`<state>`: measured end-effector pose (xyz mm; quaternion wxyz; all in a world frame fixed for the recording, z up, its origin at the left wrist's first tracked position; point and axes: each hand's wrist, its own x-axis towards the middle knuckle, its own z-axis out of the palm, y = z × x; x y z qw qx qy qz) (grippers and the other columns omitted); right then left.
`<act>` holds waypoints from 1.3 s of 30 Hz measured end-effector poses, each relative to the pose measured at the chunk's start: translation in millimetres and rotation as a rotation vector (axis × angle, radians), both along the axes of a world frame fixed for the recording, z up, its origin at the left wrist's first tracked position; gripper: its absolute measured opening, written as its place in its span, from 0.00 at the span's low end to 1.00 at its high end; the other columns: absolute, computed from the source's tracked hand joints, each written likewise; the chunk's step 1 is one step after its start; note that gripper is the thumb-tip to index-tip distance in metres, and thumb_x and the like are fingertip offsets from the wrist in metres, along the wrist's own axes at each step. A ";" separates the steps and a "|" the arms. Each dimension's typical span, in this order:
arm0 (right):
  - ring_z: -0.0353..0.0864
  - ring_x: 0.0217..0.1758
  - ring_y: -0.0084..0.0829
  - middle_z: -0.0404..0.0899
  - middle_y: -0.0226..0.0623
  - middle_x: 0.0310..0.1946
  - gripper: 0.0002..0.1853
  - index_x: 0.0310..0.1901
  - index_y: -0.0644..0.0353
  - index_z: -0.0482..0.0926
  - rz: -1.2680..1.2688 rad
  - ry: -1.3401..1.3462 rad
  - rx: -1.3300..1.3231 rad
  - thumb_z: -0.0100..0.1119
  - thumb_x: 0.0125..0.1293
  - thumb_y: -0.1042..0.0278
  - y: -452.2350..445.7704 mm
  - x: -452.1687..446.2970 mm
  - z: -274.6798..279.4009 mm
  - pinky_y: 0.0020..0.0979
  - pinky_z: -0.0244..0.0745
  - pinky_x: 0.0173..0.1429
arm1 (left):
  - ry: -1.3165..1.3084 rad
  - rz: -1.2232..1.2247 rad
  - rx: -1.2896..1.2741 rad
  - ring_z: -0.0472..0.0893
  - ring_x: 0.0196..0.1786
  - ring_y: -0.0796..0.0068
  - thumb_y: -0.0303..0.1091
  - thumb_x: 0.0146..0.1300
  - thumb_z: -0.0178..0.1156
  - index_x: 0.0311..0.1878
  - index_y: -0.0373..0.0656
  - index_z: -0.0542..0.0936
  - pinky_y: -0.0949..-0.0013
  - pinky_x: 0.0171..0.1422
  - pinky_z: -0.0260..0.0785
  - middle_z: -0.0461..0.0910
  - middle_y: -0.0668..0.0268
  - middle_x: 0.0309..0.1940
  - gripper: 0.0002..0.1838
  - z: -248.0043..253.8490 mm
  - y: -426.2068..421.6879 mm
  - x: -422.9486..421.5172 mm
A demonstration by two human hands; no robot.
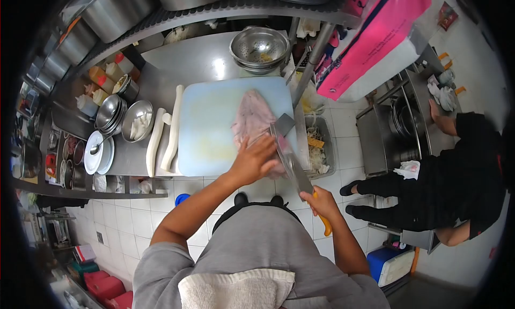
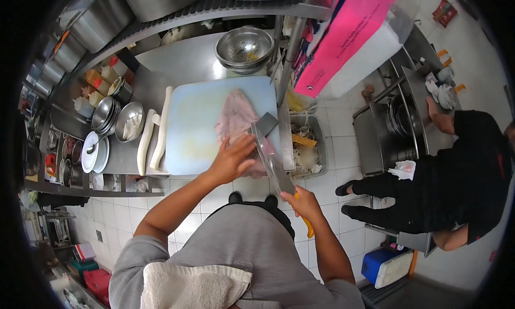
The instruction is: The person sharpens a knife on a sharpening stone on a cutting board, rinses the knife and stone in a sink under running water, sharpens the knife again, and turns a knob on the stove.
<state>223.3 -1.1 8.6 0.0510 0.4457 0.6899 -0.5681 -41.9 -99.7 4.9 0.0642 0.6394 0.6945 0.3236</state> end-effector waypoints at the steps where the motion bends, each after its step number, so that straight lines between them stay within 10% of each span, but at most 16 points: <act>1: 0.71 0.12 0.25 0.71 0.33 0.15 0.23 0.31 0.63 0.74 0.032 -0.077 0.045 0.63 0.60 0.46 -4.3 4.7 0.8 0.28 0.68 0.19 | 0.189 -0.122 -0.097 0.63 0.72 0.61 0.45 0.65 0.56 0.63 0.41 0.72 0.44 0.75 0.41 0.66 0.59 0.68 0.26 -0.5 -1.9 3.4; 9: 0.76 0.15 0.31 0.77 0.38 0.18 0.29 0.48 0.61 0.79 0.126 -0.196 0.149 0.61 0.59 0.40 9.8 -40.1 -5.1 0.34 0.73 0.24 | 0.564 -0.129 0.033 0.69 0.68 0.72 0.41 0.64 0.56 0.62 0.45 0.73 0.32 0.71 0.43 0.70 0.66 0.65 0.24 -60.6 19.8 -50.3; 14: 0.81 0.39 0.55 0.82 0.54 0.32 0.32 0.43 0.62 0.79 0.193 -0.142 0.460 0.59 0.57 0.35 83.5 -134.2 -27.3 0.46 0.75 0.43 | 0.290 -0.045 -0.292 0.60 0.73 0.69 0.39 0.70 0.46 0.66 0.47 0.67 0.35 0.73 0.40 0.60 0.64 0.72 0.22 -32.8 83.1 -117.3; 21: 0.83 0.40 0.54 0.82 0.54 0.32 0.38 0.48 0.62 0.78 0.192 -0.294 0.202 0.55 0.56 0.28 -34.3 23.8 -29.5 0.48 0.77 0.45 | 0.433 -0.115 0.040 0.74 0.63 0.75 0.38 0.60 0.55 0.54 0.41 0.78 0.29 0.68 0.44 0.77 0.64 0.58 0.20 -39.8 -15.2 17.4; 23: 0.84 0.36 0.51 0.82 0.52 0.30 0.35 0.44 0.62 0.79 0.134 -0.280 0.035 0.57 0.56 0.31 -26.0 8.2 -7.5 0.46 0.78 0.43 | 0.419 -0.095 0.060 0.74 0.63 0.76 0.38 0.60 0.55 0.53 0.42 0.79 0.29 0.69 0.43 0.77 0.65 0.57 0.19 -45.3 -2.8 5.1; 25: 0.84 0.29 0.45 0.82 0.49 0.26 0.31 0.40 0.62 0.79 0.285 -0.415 0.545 0.60 0.57 0.35 20.5 -31.5 -39.5 0.41 0.78 0.37 | 0.542 -0.036 0.018 0.72 0.65 0.74 0.39 0.64 0.52 0.56 0.44 0.77 0.29 0.70 0.41 0.74 0.66 0.61 0.19 -62.5 32.7 -35.8; 27: 0.83 0.23 0.38 0.81 0.45 0.23 0.30 0.39 0.62 0.79 0.177 -0.065 0.433 0.60 0.57 0.36 96.1 -128.7 -17.5 0.38 0.76 0.29 | 0.357 0.015 -0.298 0.63 0.72 0.71 0.40 0.71 0.43 0.67 0.48 0.67 0.33 0.72 0.38 0.64 0.69 0.69 0.23 -36.5 112.4 -118.0; 32: 0.84 0.31 0.46 0.81 0.50 0.25 0.32 0.38 0.65 0.78 0.164 -0.164 0.423 0.59 0.58 0.35 82.9 -115.1 -27.4 0.43 0.77 0.36 | 0.302 -0.053 -0.183 0.61 0.73 0.71 0.38 0.69 0.45 0.66 0.47 0.68 0.32 0.72 0.38 0.65 0.66 0.69 0.23 -32.3 99.8 -105.5; 33: 0.84 0.34 0.49 0.82 0.51 0.26 0.33 0.38 0.66 0.78 0.181 -0.156 0.513 0.58 0.59 0.35 58.9 -77.7 -49.1 0.45 0.77 0.38 | 0.718 -0.083 -0.046 0.63 0.72 0.71 0.38 0.65 0.48 0.64 0.44 0.70 0.30 0.71 0.37 0.68 0.62 0.67 0.24 -39.7 78.7 -82.2; 39: 0.83 0.35 0.53 0.81 0.54 0.29 0.41 0.45 0.66 0.77 0.275 -0.340 0.334 0.52 0.56 0.25 7.1 -1.1 -35.5 0.48 0.76 0.41 | 0.430 -0.137 -0.082 0.65 0.70 0.73 0.40 0.59 0.56 0.57 0.43 0.78 0.31 0.72 0.39 0.72 0.66 0.63 0.22 -34.8 14.8 -4.7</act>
